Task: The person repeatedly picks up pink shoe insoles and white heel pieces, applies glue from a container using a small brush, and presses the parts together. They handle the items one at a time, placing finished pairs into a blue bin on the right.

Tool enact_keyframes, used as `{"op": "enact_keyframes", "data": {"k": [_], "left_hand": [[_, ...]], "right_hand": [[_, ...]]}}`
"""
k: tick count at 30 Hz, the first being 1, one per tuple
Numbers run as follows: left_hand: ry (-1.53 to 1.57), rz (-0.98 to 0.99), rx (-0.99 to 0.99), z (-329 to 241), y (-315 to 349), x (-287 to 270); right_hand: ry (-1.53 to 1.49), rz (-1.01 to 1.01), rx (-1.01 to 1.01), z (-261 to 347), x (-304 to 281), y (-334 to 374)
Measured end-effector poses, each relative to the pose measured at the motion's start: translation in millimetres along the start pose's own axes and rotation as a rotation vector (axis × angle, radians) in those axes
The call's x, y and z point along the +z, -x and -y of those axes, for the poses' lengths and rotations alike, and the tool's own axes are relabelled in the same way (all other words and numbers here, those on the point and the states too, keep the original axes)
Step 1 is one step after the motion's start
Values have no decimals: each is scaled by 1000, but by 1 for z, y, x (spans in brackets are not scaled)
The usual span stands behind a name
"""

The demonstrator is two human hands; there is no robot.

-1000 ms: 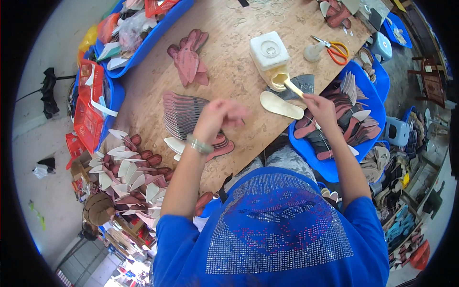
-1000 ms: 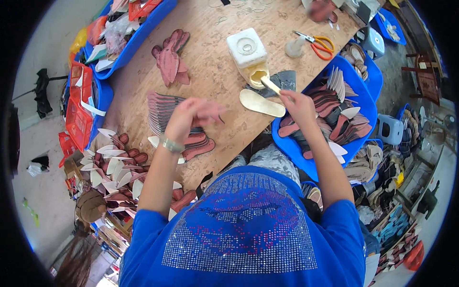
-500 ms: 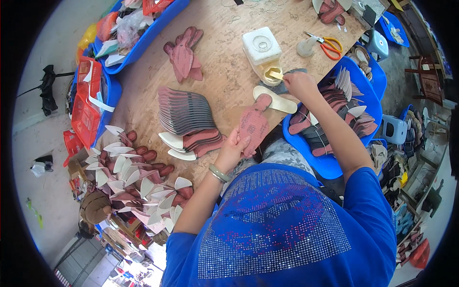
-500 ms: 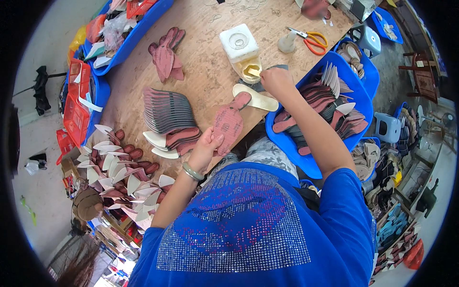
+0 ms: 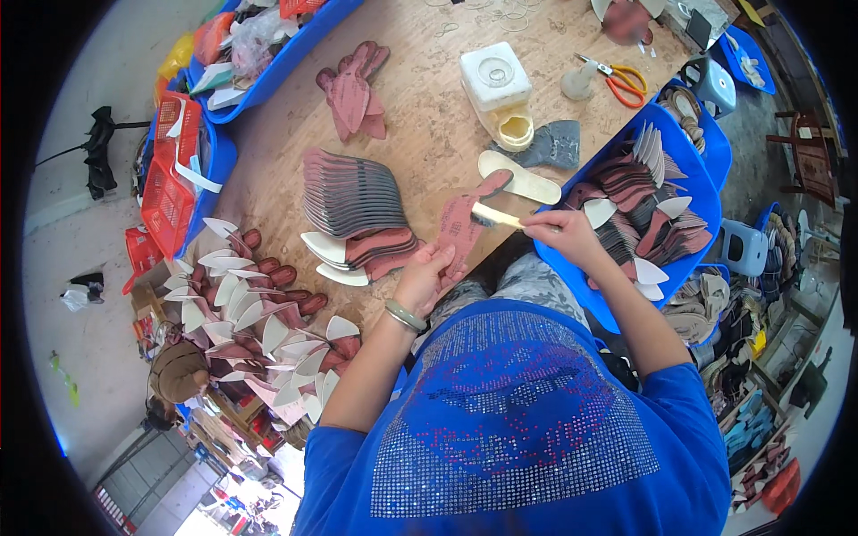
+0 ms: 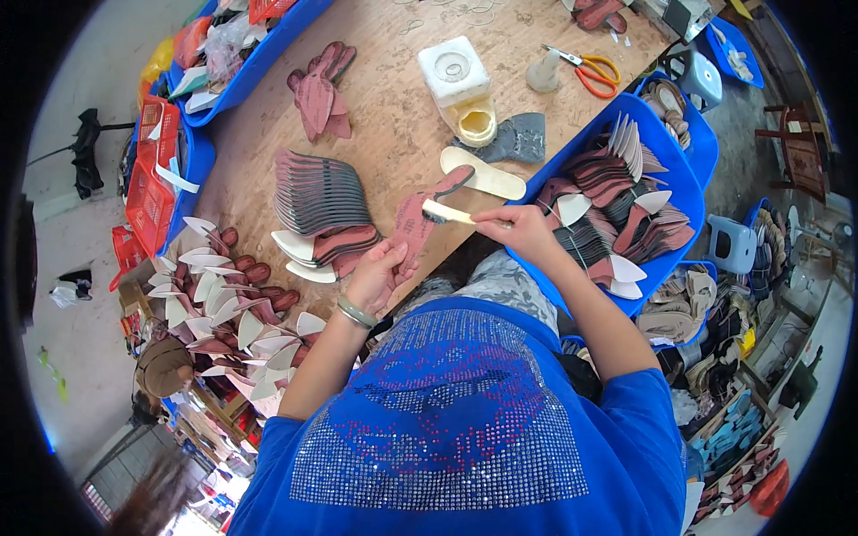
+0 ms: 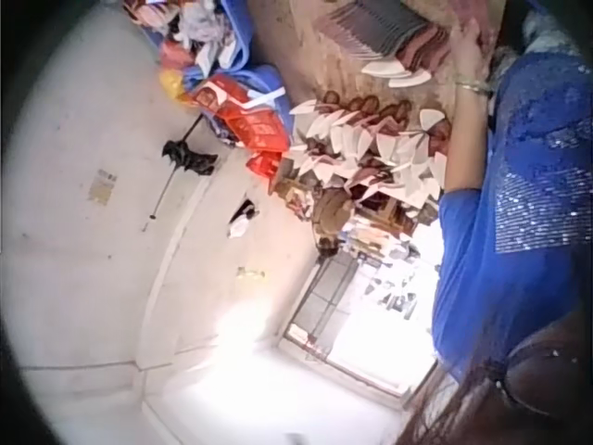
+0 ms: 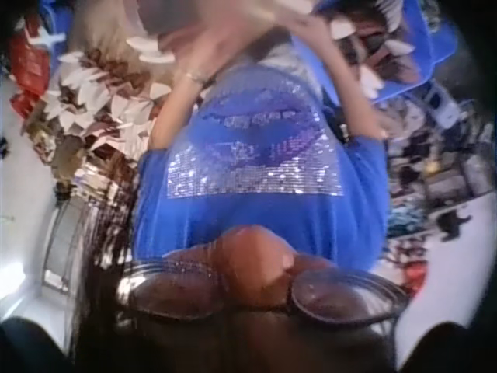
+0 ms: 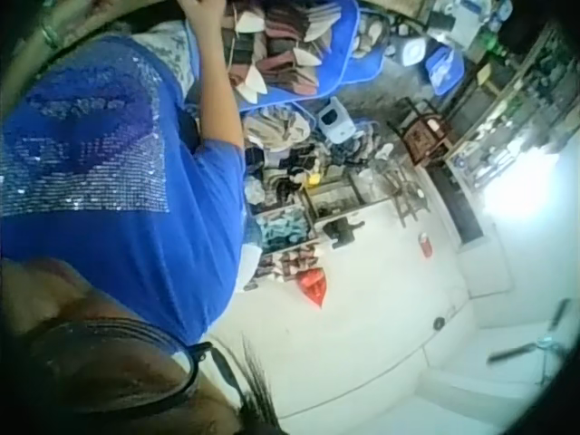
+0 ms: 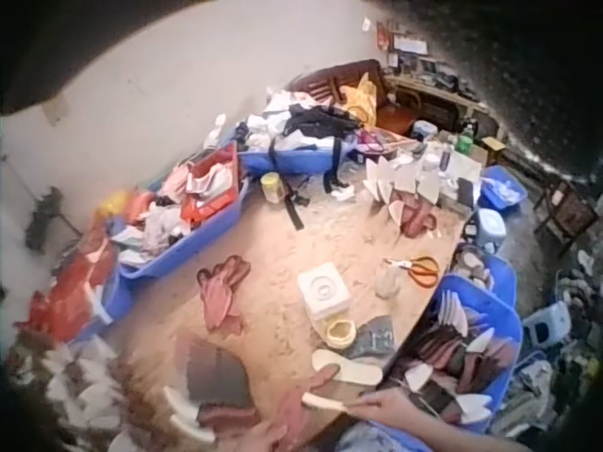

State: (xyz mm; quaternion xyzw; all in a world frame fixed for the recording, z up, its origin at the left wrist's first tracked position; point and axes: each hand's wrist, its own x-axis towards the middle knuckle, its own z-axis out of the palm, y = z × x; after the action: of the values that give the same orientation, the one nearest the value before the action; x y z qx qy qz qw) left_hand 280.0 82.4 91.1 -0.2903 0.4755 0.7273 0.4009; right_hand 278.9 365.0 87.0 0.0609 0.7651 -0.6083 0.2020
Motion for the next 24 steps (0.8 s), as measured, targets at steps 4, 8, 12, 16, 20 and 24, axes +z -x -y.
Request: {"op": "enact_keyframes", "data": {"k": [4, 8, 12, 16, 20, 24], "left_hand": [[45, 44, -16, 4, -4, -13], [128, 22, -40, 6, -6, -18], [70, -7, -26, 6, -8, -29], [-184, -5, 49, -2, -19, -54], [-468, 19, 247, -17, -28, -55], [-668, -98, 378, -19, -32, -53]], "right_hand": [[-13, -44, 131, -3, 3, -18], [160, -118, 173, -28, 7, -31], [286, -221, 244, -52, 1, -36], [458, -289, 179, -68, -8, -50], [522, -296, 65, -71, -4, -71], [495, -287, -49, -55, 7, -80]]}}
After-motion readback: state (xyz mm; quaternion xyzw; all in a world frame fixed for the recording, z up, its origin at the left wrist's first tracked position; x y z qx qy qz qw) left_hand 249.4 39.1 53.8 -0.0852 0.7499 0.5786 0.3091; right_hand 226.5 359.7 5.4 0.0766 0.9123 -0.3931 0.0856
